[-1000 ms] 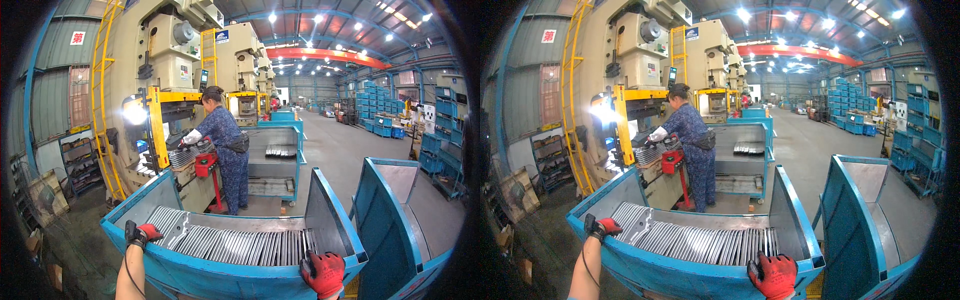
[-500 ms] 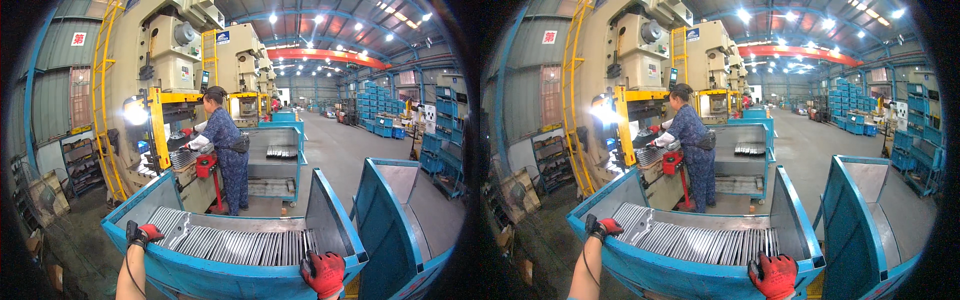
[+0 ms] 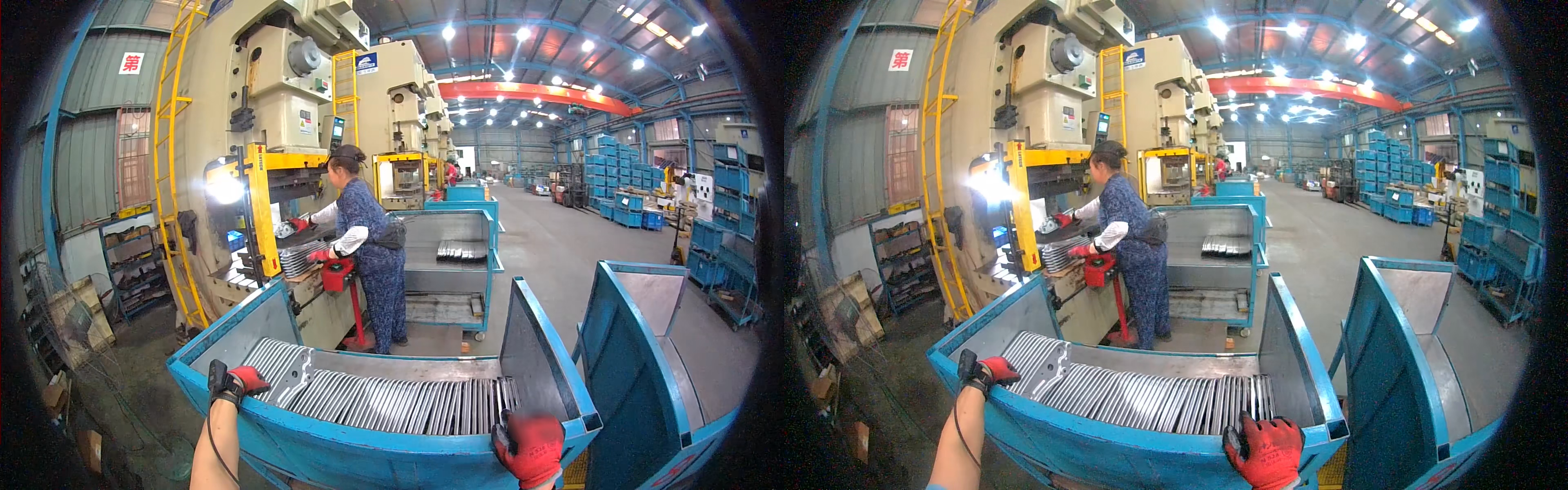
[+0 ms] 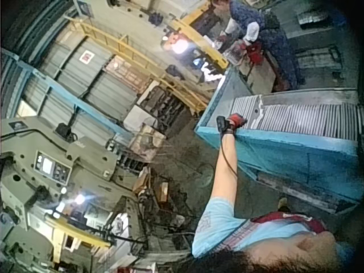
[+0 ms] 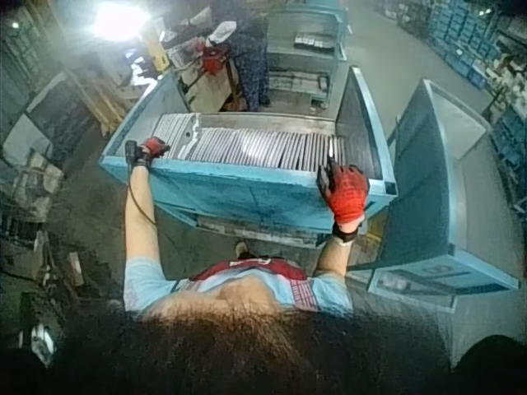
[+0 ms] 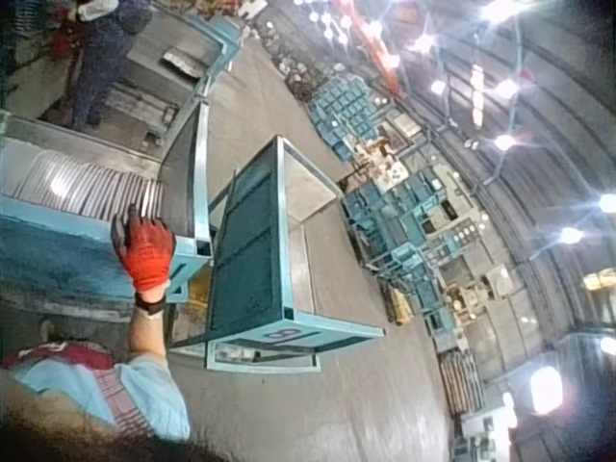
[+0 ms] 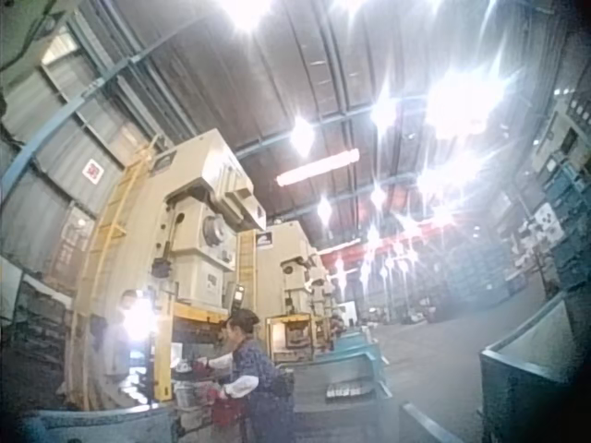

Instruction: Transporting a large cart filled with metal components across a factory floor.

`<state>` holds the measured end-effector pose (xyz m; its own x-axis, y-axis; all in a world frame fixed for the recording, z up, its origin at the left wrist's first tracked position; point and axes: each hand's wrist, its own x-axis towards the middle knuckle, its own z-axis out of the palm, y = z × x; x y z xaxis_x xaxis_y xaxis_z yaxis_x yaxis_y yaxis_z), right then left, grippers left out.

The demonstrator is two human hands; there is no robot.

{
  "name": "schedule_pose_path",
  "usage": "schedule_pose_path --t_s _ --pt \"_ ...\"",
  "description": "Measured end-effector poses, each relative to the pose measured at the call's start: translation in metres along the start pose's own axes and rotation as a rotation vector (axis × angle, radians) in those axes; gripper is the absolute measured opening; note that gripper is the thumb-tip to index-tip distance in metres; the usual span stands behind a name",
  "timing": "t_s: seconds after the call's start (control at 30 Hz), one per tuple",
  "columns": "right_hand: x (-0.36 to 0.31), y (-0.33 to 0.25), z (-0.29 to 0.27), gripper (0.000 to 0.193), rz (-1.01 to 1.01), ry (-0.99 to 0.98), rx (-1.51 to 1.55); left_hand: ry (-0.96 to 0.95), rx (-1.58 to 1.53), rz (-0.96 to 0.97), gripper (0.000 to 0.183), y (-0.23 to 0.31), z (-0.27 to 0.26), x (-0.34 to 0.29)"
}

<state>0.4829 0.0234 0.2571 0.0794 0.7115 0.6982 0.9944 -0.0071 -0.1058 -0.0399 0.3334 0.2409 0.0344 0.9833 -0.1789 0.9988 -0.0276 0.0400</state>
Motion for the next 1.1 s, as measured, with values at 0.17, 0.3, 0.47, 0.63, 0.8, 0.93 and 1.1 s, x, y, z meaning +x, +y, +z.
schedule_pose_path --t_s 0.17,0.3,0.47,0.63,0.8,0.93,1.1 --pt "0.004 -0.005 -0.004 0.045 -0.009 -0.01 0.007 -0.06 -0.095 -0.003 0.042 -0.01 0.003 0.002" --pt "0.005 -0.006 -0.008 0.047 -0.003 -0.055 -0.005 -0.001 -0.025 -0.016 0.042 -0.004 0.0 -0.004" --pt "0.004 -0.006 -0.011 0.048 0.014 -0.068 0.009 -0.029 -0.031 -0.071 0.043 -0.007 0.001 0.001" --pt "0.001 -0.005 -0.012 0.045 -0.018 -0.01 0.001 -0.008 -0.008 -0.022 0.045 -0.011 0.006 0.006" --pt "0.004 0.0 -0.003 0.042 -0.01 0.003 0.044 -0.025 -0.021 -0.018 0.043 -0.013 0.009 0.007" --pt "0.0 0.0 -0.006 0.043 -0.024 0.007 0.033 -0.023 -0.056 -0.002 0.05 -0.036 0.019 0.025" --pt "0.007 0.0 -0.002 0.045 -0.022 -0.043 0.043 -0.042 -0.084 -0.041 0.057 -0.014 0.002 0.0"
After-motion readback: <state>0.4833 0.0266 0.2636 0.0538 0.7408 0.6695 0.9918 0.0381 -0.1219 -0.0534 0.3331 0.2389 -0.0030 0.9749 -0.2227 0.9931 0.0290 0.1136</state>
